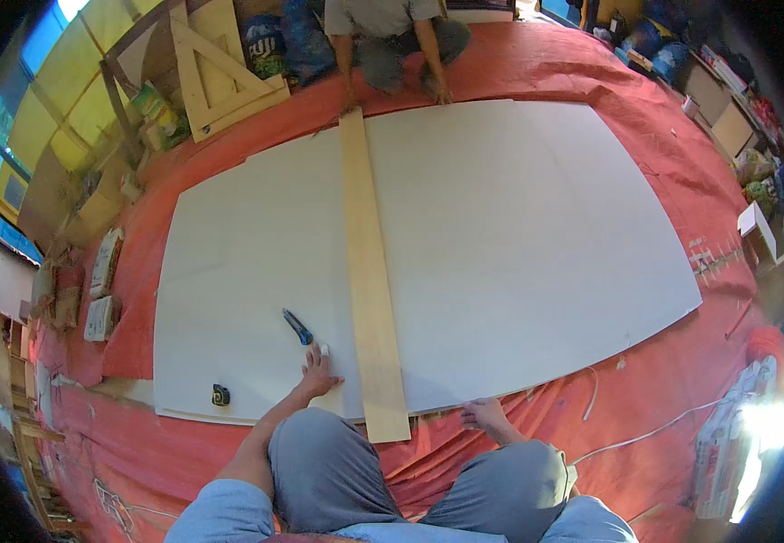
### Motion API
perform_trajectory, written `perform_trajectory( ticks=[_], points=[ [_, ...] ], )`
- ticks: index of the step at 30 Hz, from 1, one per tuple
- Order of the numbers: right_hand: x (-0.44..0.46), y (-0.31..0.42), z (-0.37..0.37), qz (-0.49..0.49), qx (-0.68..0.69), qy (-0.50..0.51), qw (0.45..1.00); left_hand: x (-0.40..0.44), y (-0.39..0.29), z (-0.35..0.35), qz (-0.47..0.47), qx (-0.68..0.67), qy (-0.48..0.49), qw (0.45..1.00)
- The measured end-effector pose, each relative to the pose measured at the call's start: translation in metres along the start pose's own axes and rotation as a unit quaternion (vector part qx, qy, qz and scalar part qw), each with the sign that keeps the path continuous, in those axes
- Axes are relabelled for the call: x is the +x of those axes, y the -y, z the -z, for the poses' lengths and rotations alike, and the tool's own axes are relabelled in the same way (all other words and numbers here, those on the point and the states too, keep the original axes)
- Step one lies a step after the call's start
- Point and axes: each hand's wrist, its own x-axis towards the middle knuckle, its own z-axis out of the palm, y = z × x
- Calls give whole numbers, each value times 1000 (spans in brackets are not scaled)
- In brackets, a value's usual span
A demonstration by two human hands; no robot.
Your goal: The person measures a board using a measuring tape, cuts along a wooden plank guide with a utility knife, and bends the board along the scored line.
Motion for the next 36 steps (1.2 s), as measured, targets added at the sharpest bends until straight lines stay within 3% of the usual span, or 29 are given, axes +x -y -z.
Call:
perform_trajectory(
  ticks=[1, 7, 12, 15, 17, 21, 22, 24, 27, 35, 36],
  points=[
    [2, -5, -1, -13, 82, -19, 996, -2, -1, 2, -5, -11, -2, 1000],
    [3, -10, 12, 34, 189, -76, 979, -1, 7, -4, -22, -24, -25, 999],
    [6, -5, 13, 2, 267, -87, 960, -11, -5, 8, -21, -26, -44, 998],
    [-2, -5, 9, -6, 249, -75, 966, -16, -8, 10, -26, -46, -54, 997],
    [-8, -5, -4, -29, 158, 42, 986, -18, -6, 7, -44, -38, -75, 995],
    [-8, -22, -61, -73, -61, 180, 979, -26, -9, 6, -33, -18, -86, 996],
    [-7, -30, -78, -76, -58, 184, 978, -27, -8, 3, -42, -27, -102, 994],
    [-4, -43, -107, -28, -143, 240, 960, -31, -9, 2, -48, -30, -111, 992],
    [6, -58, -127, -22, -149, 224, 963, -34, -19, 9, -8, -3, -81, 997],
    [3, -70, -156, -55, -9, 265, 962, -19, -10, 1, 5, -3, -70, 998],
    [3, -76, -162, -55, 24, 230, 971, -17, -8, -1, 9, -3, -64, 998]
  ],
)
